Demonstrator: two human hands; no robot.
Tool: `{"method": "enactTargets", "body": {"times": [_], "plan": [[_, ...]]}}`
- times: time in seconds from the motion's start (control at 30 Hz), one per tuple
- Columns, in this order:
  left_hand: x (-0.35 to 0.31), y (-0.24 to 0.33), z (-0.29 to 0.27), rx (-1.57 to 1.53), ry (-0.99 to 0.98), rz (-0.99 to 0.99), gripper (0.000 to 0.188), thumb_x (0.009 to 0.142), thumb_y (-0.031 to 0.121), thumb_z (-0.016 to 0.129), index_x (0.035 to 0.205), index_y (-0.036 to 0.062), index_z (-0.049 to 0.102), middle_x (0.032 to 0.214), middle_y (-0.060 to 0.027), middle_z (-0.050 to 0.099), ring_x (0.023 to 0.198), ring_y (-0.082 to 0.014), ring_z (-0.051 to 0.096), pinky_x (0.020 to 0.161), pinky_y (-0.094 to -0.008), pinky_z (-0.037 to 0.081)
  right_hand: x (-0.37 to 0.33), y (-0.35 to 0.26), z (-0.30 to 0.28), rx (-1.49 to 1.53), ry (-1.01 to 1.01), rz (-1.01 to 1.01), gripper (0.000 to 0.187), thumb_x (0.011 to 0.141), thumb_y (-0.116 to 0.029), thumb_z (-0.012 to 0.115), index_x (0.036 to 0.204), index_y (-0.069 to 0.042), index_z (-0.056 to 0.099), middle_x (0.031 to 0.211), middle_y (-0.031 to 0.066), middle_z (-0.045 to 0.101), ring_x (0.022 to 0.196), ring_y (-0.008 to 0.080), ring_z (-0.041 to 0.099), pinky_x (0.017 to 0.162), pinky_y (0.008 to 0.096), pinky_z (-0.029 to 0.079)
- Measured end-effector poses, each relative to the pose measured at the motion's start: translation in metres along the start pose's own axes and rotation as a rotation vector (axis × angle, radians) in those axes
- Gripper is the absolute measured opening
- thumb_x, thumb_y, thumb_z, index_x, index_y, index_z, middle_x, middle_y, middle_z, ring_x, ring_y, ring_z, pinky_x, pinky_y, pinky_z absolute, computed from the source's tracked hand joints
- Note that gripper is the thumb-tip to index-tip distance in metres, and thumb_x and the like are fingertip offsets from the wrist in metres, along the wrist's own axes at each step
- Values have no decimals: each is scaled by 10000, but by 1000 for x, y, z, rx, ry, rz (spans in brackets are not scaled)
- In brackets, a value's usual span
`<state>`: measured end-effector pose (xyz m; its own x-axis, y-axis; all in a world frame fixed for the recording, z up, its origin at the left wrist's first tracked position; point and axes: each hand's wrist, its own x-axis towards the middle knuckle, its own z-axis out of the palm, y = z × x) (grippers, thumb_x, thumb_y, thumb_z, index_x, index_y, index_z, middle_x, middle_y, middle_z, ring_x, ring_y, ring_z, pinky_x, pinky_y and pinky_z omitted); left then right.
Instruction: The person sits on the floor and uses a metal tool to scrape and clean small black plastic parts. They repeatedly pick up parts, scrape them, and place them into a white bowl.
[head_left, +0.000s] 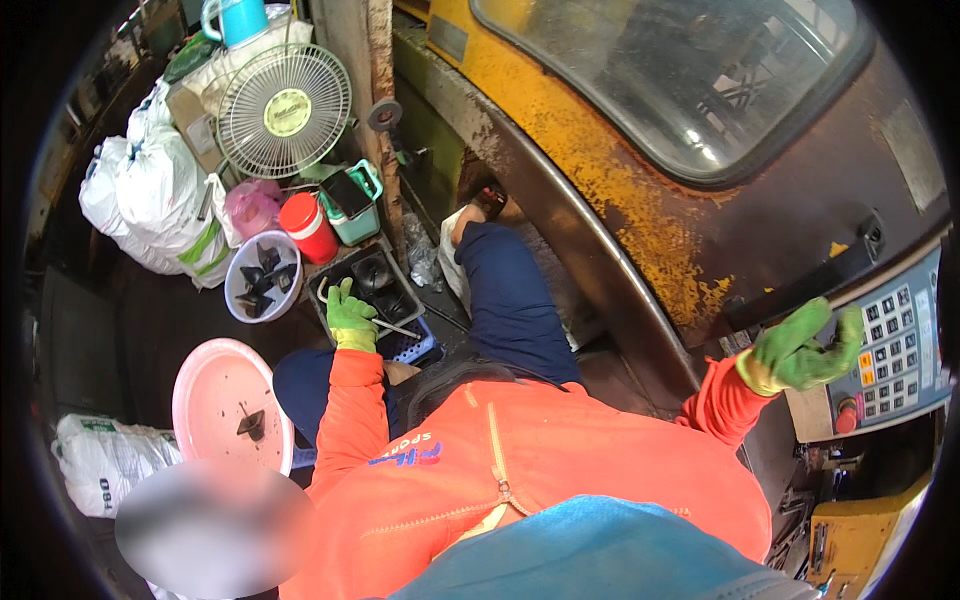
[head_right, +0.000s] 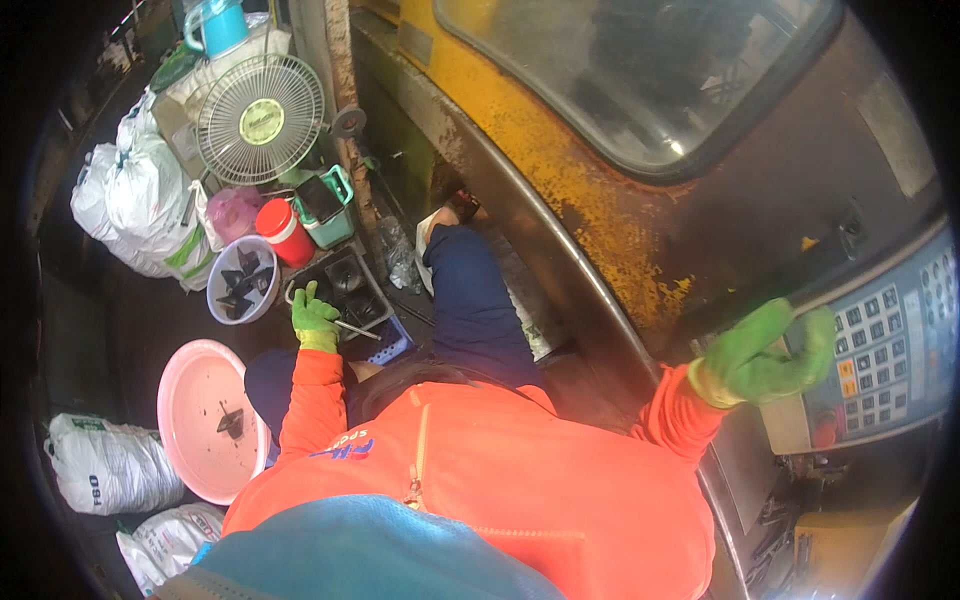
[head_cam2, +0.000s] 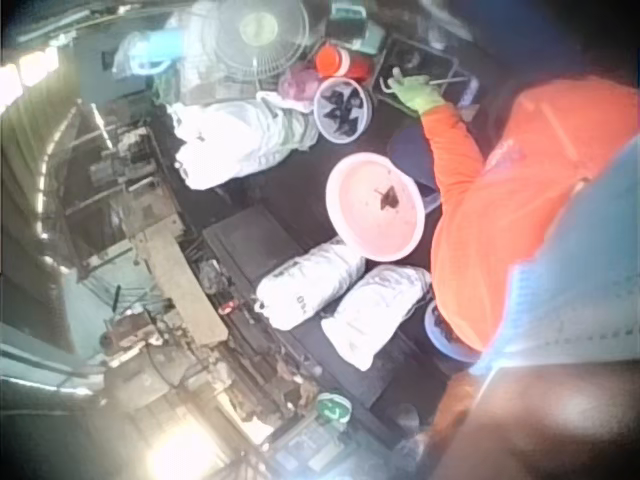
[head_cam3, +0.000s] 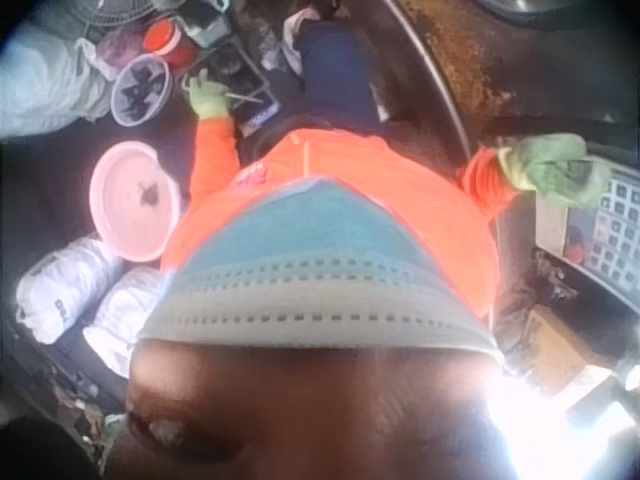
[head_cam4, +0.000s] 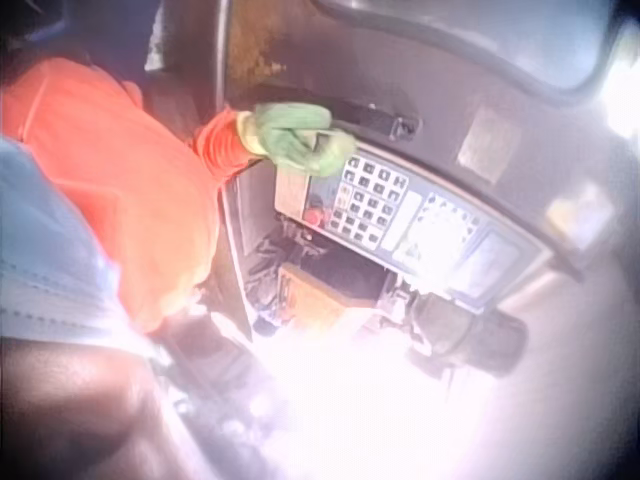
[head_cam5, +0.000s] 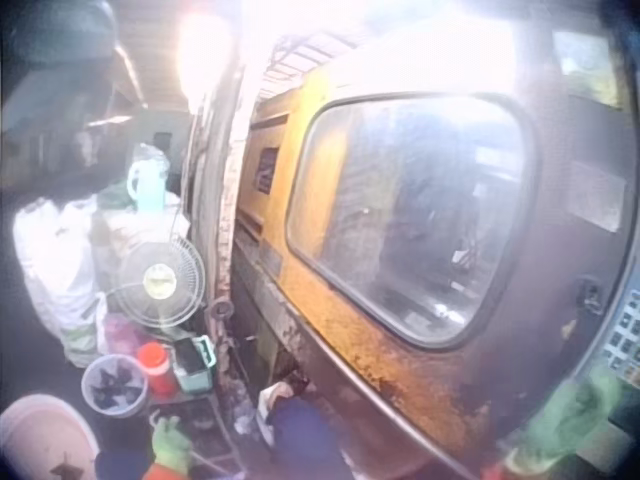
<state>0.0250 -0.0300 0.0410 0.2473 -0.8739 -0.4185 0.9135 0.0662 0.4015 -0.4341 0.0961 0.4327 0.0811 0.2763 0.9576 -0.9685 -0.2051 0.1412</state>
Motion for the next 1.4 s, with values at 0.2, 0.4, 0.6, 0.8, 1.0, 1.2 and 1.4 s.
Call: {"method": "enactTargets", "body": {"times": [0.2,0.4,0.6,0.8,1.0,1.2,1.4], "plan": [[13,-22,-32,882,-631,719,438,1009,413,369,1180,72,584,472,33,328,366,-144,309,374,-325,275,-6,15,11,407,-196,1137,319,936,-95,553,1226,24,493,764,46,541,637,128,521,576,265,467],[0,-3,-23,64,64,-118,432,992,462,416,1023,94,640,471,76,236,366,-88,218,366,-260,198,-24,17,45,635,-228,1138,273,960,-105,540,1202,16,504,721,29,516,615,116,488,528,268,413],[-2,-5,6,161,177,-40,315,939,410,592,1000,104,636,534,98,273,404,-51,231,396,-236,199,-45,-2,137,1203,-449,1274,162,959,-142,558,1046,-17,610,586,-14,404,495,108,405,478,260,325],[7,-3,-6,149,160,18,305,940,382,608,1118,135,628,650,68,411,458,-62,286,430,-217,230,-73,-25,257,1229,-607,1358,129,931,-217,633,933,-91,659,595,-77,396,483,49,369,460,241,295],[44,-1,-79,-28,-327,-38,369,1013,348,401,1258,105,530,644,57,342,479,-106,301,442,-281,264,-95,-57,372,1045,-603,1374,211,901,-266,656,788,-103,584,584,-26,493,474,80,441,448,267,356],[69,5,-147,252,-707,198,410,1027,350,269,1374,182,406,633,31,319,488,-136,343,431,-328,304,-76,-49,397,945,-1226,961,381,882,-406,647,1055,-74,574,791,25,590,705,113,541,666,294,454],[42,42,-120,-80,-221,-23,436,1023,494,317,1267,223,557,516,59,284,396,-121,271,374,-305,268,-3,121,390,815,-749,526,265,895,-337,687,1024,-105,680,866,4,669,781,93,611,682,237,483]]}}
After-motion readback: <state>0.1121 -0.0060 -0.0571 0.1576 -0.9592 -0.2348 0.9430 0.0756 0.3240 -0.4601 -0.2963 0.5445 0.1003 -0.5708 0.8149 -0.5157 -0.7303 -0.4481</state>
